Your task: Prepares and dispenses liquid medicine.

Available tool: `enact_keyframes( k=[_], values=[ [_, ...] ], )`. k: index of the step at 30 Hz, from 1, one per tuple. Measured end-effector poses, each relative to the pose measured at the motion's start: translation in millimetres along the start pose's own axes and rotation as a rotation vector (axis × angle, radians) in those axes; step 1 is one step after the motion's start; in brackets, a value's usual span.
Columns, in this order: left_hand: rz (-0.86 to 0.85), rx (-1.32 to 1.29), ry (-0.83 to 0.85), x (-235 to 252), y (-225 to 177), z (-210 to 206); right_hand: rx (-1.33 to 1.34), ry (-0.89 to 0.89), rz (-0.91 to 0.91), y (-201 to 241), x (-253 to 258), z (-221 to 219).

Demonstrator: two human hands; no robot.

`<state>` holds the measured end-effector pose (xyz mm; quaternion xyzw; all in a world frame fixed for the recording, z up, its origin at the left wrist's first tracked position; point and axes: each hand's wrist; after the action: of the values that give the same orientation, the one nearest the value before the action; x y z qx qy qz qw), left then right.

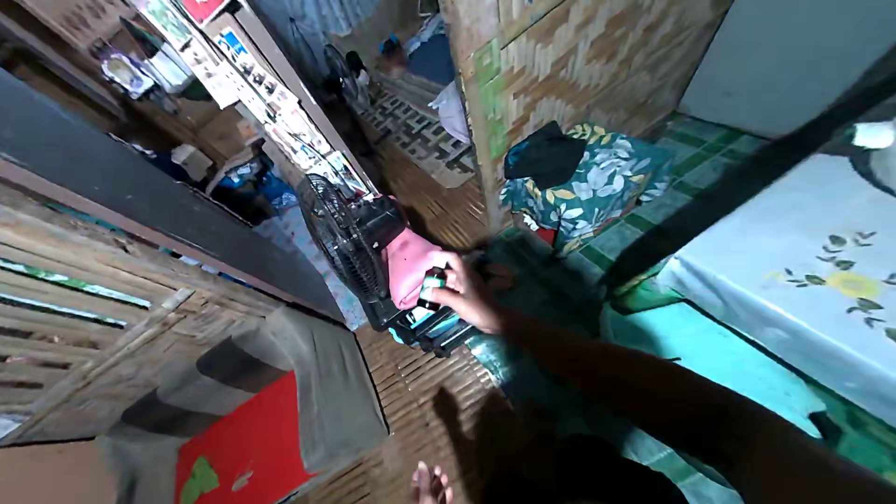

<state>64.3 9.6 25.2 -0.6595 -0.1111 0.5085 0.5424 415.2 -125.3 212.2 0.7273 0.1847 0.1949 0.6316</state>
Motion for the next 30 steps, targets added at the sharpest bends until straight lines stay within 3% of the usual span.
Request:
enact_keyframes(
  k=[4,7,9,13,16,18,22,24,27,30],
  values=[
    [0.027,-0.261,0.160,10.1,-64.6,-57.3,-0.245,0.162,0.065,-13.3,-14.3,-18.9],
    [-0.033,-0.320,0.323,17.4,-94.6,-80.6,-0.267,-0.006,0.037,19.2,-4.8,-16.4],
    [-0.086,-0.298,0.405,17.0,-107.6,-82.1,-0.258,-0.098,0.052,33.0,5.8,-16.4],
    [-0.107,-0.338,0.480,11.0,-129.2,-72.4,-0.418,0.280,0.063,15.5,-36.7,-60.8],
    [-0.153,-0.511,0.579,4.5,-144.7,-66.3,-0.478,0.431,0.060,-5.9,-67.4,-93.2],
    [-0.260,-0.614,0.677,6.0,-150.7,-60.6,-0.584,0.439,0.127,-20.6,-82.7,-110.1],
    [-0.276,-0.758,0.751,29.8,-145.3,-54.3,-0.766,0.316,0.419,-41.9,-96.4,-127.5],
    [-0.285,-0.678,0.680,25.4,-157.6,-58.9,-0.829,0.223,0.477,-36.8,-93.5,-125.7],
    [-0.325,-0.549,0.394,1.6,-181.5,-75.6,-1.017,0.100,0.357,-6.2,-88.8,-118.1],
    [-0.448,-0.421,0.323,-7.5,-193.2,-83.4,-1.150,-0.017,0.391,0.1,-86.8,-111.3]
  ],
)
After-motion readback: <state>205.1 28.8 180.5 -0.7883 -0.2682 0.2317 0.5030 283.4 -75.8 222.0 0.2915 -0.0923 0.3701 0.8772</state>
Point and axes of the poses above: each hand's wrist, its own x-axis towards the middle knuckle, its own z-axis out of the back of the hand, y = z × x, and after that the axes turned 8 degrees about -z, right-handed
